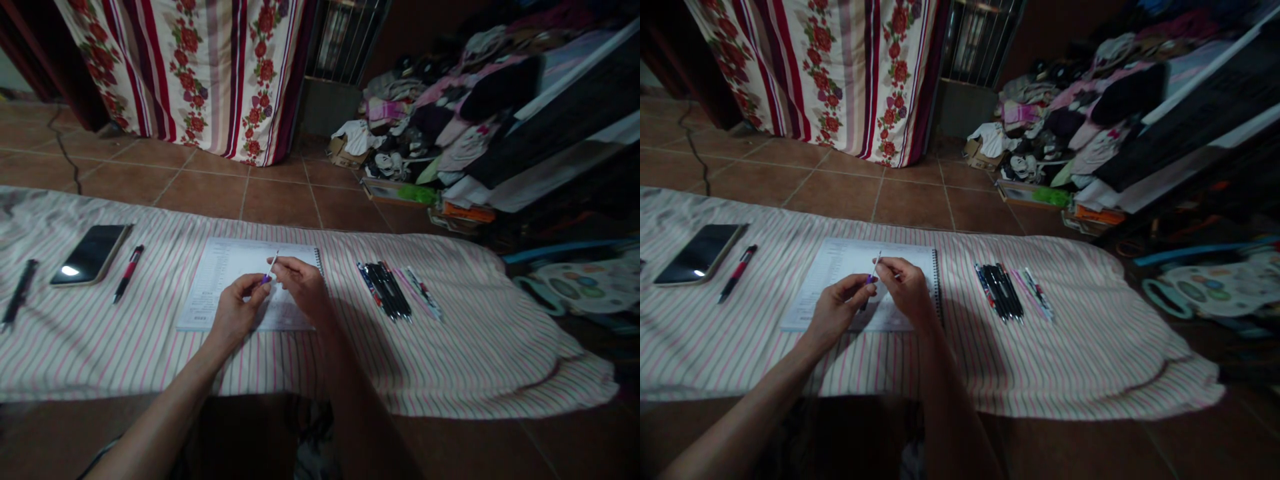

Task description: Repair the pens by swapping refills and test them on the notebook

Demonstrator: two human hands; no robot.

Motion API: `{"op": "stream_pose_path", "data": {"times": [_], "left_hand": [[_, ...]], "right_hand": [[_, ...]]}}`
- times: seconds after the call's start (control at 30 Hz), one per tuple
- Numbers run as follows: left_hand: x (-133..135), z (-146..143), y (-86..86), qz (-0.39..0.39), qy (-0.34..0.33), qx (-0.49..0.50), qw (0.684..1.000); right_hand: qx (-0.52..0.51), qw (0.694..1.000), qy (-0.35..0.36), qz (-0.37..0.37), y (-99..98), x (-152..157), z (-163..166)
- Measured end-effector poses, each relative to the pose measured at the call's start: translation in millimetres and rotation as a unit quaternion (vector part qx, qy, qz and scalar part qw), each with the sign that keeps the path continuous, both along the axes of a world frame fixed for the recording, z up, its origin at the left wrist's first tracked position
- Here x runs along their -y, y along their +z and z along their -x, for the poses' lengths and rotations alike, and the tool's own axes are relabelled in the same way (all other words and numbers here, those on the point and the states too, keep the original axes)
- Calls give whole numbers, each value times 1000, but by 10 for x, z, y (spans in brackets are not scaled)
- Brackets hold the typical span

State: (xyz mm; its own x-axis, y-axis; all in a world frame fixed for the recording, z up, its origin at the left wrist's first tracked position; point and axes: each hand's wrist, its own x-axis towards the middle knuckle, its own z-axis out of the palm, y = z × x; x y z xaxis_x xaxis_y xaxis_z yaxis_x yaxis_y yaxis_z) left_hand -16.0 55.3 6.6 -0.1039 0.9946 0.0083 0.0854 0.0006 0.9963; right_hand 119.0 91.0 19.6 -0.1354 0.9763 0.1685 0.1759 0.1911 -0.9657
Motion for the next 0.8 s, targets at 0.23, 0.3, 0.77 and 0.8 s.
{"op": "stream_pose_path", "data": {"times": [0.23, 0.3, 0.77, 0.8], "left_hand": [[-9, -6, -64, -33, 10, -25, 999], [-12, -7, -79, -37, 11, -36, 999], [-17, -2, -103, -37, -6, -56, 998], [-18, 0, -111, -39, -8, -54, 998]], "right_hand": [[-25, 1000, 14, 11, 13, 24, 20], [-19, 999, 23, 10, 28, 30, 21], [-3, 1000, -8, -4, 26, 23, -15], [-2, 1000, -7, -6, 21, 22, -19]]}}
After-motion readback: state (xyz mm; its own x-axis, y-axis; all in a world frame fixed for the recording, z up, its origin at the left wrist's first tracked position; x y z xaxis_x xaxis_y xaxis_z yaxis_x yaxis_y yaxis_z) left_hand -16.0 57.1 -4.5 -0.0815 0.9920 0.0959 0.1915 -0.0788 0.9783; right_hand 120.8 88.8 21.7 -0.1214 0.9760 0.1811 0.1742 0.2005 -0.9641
